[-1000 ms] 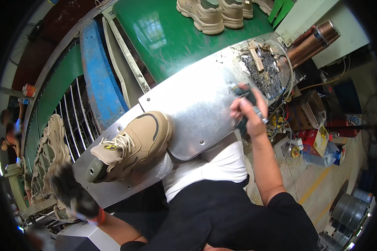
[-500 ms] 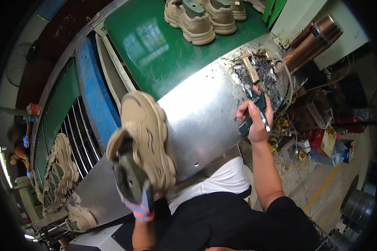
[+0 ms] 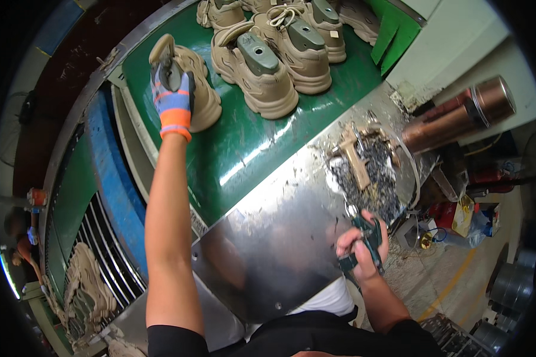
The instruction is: The person applies glue to the edges and soles of tan shoes using a pneumatic glue dispenser, pulling shoes from a conveyor belt, applying the adhesive along the seams, and placing them onto a different belt section.
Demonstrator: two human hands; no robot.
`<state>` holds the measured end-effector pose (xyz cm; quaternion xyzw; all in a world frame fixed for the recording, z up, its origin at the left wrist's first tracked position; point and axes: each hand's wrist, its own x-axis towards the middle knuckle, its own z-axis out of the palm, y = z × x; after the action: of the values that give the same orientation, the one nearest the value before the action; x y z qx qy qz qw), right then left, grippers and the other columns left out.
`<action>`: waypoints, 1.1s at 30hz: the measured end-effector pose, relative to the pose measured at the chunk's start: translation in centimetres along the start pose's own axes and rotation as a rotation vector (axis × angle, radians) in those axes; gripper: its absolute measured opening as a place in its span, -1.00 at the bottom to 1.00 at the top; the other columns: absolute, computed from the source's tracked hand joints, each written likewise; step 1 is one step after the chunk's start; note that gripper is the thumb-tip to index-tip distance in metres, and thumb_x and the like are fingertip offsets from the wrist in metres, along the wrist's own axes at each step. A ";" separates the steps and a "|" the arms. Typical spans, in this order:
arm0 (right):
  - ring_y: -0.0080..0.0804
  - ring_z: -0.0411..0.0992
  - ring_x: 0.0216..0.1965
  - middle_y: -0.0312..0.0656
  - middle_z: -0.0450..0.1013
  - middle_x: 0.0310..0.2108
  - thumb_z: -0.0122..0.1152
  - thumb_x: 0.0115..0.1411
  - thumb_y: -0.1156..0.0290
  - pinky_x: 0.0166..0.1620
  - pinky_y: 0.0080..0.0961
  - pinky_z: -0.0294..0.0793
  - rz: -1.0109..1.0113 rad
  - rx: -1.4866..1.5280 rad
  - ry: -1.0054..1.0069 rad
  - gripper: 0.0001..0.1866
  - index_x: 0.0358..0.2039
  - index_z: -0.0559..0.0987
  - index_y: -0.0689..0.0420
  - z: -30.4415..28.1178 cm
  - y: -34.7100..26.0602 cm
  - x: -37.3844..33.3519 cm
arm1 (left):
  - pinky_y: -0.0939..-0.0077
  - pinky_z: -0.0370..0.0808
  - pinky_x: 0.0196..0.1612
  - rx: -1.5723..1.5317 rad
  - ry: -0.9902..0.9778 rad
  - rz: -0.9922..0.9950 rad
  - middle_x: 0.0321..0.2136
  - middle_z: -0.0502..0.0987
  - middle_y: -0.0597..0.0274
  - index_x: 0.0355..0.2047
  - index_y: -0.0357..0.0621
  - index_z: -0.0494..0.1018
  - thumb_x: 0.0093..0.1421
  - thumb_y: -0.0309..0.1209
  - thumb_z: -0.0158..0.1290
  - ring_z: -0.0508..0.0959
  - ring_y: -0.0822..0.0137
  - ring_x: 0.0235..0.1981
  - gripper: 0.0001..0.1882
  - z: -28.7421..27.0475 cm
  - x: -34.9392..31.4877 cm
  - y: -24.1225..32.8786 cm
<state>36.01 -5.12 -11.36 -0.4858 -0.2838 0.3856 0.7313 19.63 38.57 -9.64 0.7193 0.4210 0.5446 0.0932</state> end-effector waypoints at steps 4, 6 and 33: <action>-0.42 0.44 -0.52 -0.02 0.47 -0.46 0.05 0.19 0.37 -0.44 -0.53 0.45 -0.017 -0.107 0.014 -0.34 0.21 0.05 0.37 -0.8 0.6 -0.9 | 0.28 0.33 0.17 0.066 0.007 -0.140 0.06 0.44 -0.04 0.11 -0.15 0.35 0.05 -0.17 0.19 0.42 0.00 0.09 -0.37 6.0 5.7 -4.8; -0.37 0.44 -0.56 0.03 0.47 -0.49 0.10 0.20 0.29 -0.48 -0.51 0.44 -0.018 -0.155 0.055 -0.31 0.20 0.04 0.36 -0.5 0.2 -1.0 | 0.28 0.32 0.18 0.021 -0.034 -0.124 0.10 0.41 -0.07 0.15 -0.15 0.31 0.06 -0.05 0.17 0.39 -0.03 0.13 -0.29 7.5 8.4 -5.8; -0.52 0.33 -0.49 -0.18 0.41 -0.43 -0.07 0.22 0.37 -0.43 -0.63 0.37 -0.117 -0.159 -0.083 -0.41 0.25 0.16 0.25 -0.5 0.7 0.7 | 0.11 0.05 0.33 1.256 0.423 -0.368 0.25 0.15 -0.22 0.27 -0.30 0.13 0.03 0.03 0.21 0.13 -0.10 0.29 -0.06 -54.3 -30.5 9.1</action>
<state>36.57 -4.56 -12.17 -0.5084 -0.3715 0.3381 0.6994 -24.18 -6.30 -4.57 0.4320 0.7814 0.3013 -0.3347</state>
